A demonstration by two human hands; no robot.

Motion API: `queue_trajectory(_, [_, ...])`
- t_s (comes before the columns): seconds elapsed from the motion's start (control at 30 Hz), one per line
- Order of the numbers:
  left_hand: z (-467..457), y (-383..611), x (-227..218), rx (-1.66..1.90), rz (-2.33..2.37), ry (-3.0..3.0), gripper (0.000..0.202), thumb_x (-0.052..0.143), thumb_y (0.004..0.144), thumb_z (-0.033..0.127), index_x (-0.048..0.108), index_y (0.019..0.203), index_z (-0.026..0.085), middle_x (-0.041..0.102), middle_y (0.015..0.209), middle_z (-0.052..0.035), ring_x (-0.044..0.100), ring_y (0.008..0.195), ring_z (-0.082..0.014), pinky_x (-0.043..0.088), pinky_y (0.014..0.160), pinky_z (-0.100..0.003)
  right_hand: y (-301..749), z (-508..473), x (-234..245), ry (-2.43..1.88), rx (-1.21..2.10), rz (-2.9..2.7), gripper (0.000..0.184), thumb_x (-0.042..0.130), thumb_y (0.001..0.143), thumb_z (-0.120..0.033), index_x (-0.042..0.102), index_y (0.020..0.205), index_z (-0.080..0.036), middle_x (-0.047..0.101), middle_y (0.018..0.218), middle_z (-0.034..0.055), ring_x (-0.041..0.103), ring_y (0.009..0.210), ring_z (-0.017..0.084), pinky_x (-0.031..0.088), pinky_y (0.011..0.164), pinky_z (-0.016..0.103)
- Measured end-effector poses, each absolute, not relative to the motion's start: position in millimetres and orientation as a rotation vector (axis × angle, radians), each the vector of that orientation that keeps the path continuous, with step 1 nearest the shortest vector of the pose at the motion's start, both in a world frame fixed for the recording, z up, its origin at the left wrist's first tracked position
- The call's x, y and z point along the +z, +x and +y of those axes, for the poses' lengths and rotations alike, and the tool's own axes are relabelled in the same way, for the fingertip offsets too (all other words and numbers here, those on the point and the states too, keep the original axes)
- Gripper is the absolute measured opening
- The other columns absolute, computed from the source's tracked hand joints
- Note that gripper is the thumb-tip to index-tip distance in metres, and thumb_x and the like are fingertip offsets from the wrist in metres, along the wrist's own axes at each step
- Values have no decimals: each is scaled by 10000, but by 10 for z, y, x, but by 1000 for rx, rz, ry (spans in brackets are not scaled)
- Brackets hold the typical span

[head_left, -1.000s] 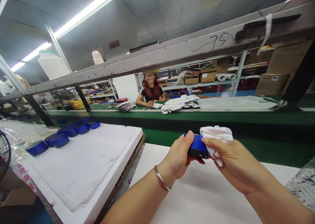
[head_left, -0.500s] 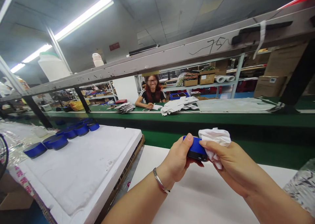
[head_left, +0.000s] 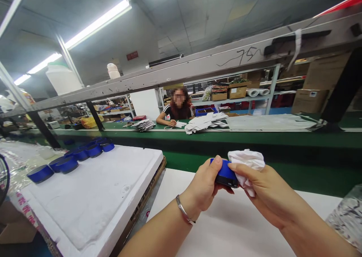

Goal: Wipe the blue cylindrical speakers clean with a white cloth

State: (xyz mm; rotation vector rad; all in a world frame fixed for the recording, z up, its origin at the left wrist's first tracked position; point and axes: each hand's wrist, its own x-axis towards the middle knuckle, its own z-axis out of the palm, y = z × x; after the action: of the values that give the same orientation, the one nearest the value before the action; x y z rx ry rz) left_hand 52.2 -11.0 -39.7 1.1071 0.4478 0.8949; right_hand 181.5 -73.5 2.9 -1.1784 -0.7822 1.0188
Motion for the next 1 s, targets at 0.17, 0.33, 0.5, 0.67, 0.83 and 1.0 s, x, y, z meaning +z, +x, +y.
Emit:
queue_trajectory(0.17, [-99,526,-401,893,434,1105,1025,940,627,1014,708,1098,134,725,954,-87,684,798,-191,557,641,-271,1820,-722,24,-1190,1007,-781,650,1024,385,-569,454,454,-264,339,552,-10,311,591,131,435,473,308])
queue_trajectory(0.33, [-96,516,-386,888,434,1110,1014,959,627,994,705,1104,137,722,948,-83,690,806,-194,556,644,-269,1823,-750,15,-1200,1014,-772,600,991,399,-552,472,448,-254,375,565,2,325,606,130,427,482,291])
queue_trajectory(0.5, [-110,524,-381,896,450,1104,1009,986,599,963,698,1096,134,731,942,-86,688,782,-191,557,637,-270,1813,-741,18,-1198,1018,-761,602,999,394,-560,485,457,-254,372,565,-2,323,605,129,432,487,285])
queue_trajectory(0.67, [-104,522,-401,882,422,1115,952,959,679,944,709,1120,138,729,935,-78,695,777,-196,552,642,-278,1805,-735,44,-1197,1016,-750,630,1029,366,-557,487,462,-251,387,575,4,337,612,132,424,476,279])
queue_trajectory(0.83, [-96,523,-403,882,438,1105,1000,961,637,981,706,1116,141,733,954,-85,691,790,-193,564,649,-280,1807,-738,49,-1172,1027,-749,619,1037,373,-541,496,463,-254,375,581,-2,335,618,138,440,478,294])
queue_trajectory(1.0, [-98,524,-383,883,458,1081,1107,943,551,1052,700,1119,134,727,958,-86,700,818,-194,568,640,-265,1828,-739,7,-1171,1028,-781,618,1051,395,-596,560,515,-241,460,630,27,402,644,159,461,495,301])
